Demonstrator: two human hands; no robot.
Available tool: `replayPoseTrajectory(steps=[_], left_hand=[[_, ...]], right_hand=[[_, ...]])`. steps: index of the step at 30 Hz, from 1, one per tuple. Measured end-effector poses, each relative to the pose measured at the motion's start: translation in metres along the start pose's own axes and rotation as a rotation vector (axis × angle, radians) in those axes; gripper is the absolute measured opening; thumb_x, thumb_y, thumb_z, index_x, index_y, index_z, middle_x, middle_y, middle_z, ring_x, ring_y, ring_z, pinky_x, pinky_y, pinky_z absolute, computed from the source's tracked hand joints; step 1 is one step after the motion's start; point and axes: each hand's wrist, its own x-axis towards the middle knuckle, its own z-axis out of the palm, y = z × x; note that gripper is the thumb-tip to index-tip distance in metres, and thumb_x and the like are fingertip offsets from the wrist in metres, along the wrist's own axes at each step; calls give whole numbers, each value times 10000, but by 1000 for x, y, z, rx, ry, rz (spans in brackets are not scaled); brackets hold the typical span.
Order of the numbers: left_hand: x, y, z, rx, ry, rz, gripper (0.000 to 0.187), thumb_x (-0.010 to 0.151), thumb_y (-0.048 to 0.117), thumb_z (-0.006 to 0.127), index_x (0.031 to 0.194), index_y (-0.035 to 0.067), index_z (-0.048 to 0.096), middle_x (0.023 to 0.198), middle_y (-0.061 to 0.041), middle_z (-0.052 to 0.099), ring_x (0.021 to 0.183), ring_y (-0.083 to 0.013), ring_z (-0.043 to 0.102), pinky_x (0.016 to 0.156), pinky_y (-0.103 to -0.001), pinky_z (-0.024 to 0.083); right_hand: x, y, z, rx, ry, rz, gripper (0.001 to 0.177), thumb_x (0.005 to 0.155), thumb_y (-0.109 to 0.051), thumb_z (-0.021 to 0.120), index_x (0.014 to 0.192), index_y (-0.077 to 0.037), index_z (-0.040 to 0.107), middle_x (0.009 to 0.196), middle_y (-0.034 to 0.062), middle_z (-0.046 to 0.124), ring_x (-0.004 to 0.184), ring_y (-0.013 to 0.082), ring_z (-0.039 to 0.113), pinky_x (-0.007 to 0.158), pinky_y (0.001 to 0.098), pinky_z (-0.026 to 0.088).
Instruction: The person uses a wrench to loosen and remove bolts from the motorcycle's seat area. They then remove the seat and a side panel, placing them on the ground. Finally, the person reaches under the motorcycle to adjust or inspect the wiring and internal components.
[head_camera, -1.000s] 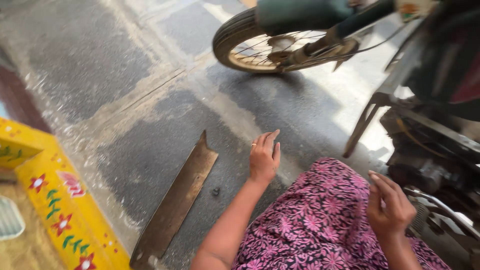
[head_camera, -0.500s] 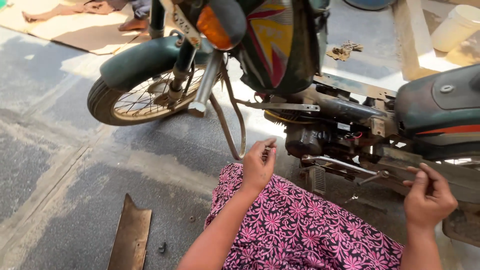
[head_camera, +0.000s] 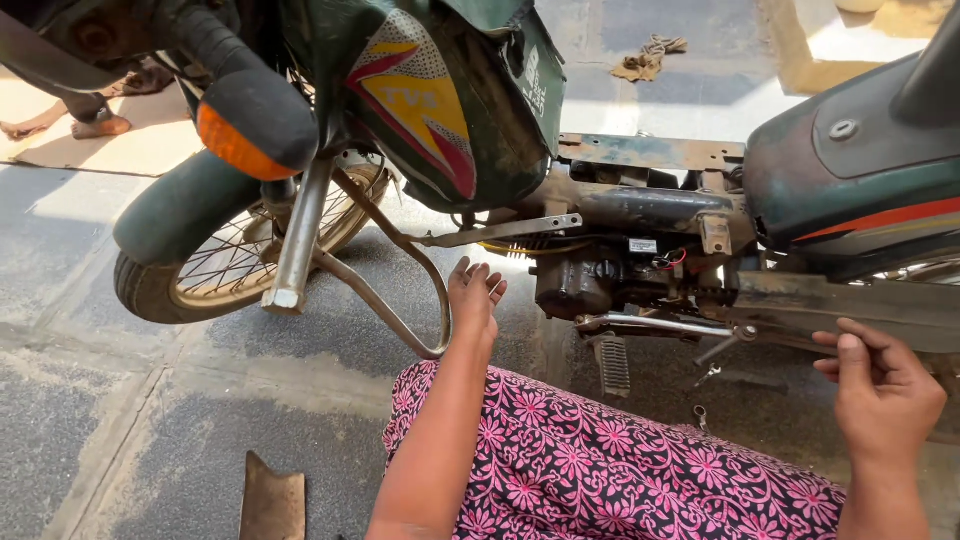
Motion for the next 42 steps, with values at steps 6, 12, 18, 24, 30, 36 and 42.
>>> replayPoseTrajectory(steps=[6,12,18,24,30,36,42], left_hand=[[-18,31,8,152,19,112,561,975,102,593,1490,45,378,1326,-106,496,980,-194,635,826,-356,595],[-18,40,6,249,3,194,411,986,106,586,1360,-5,456,1322,-121,515,956,-188,650,814,-339,597],[-20,46,6,235,-16,149,414,969,101,597,1353,24,465,1300,-98,522,937,-177,647,794,-335,592],[-18,39,5,228,-42,104,348,965,121,623,1283,30,515,1271,-78,531,930,-163,635,757,-338,572],[-25,41,12,290,-13,77,356,953,125,612,1294,71,526,1269,-57,554,930,-157,635,745,-324,564],[-29,43,18,247,-51,67,571,916,57,567,1456,102,388,1418,-72,538,938,-168,654,738,-311,567],[-29,42,19,222,-66,47,744,898,15,502,1576,148,225,1512,-89,510,923,-164,674,731,-308,569]], right_hand=[[10,18,18,-27,-61,20,157,1201,-48,602,1272,80,659,1090,166,728,885,140,699,821,274,577],[18,15,40,-42,-110,58,164,1187,-47,605,1275,78,665,1088,163,729,857,132,689,807,270,569],[18,14,48,-18,-126,74,167,1171,-45,602,1264,78,667,1067,147,732,846,116,684,802,250,558],[13,8,44,-25,-113,88,165,1156,-49,605,1248,69,674,1049,137,734,865,116,684,786,245,557],[11,10,36,-52,-104,88,166,1154,-51,606,1246,68,676,1046,140,736,861,123,690,778,245,553],[11,12,29,-27,-94,100,165,1160,-57,605,1247,68,670,1048,143,735,833,116,690,777,246,553],[9,12,25,-66,-91,104,166,1163,-56,604,1250,67,673,1053,146,736,839,117,690,781,248,554]])
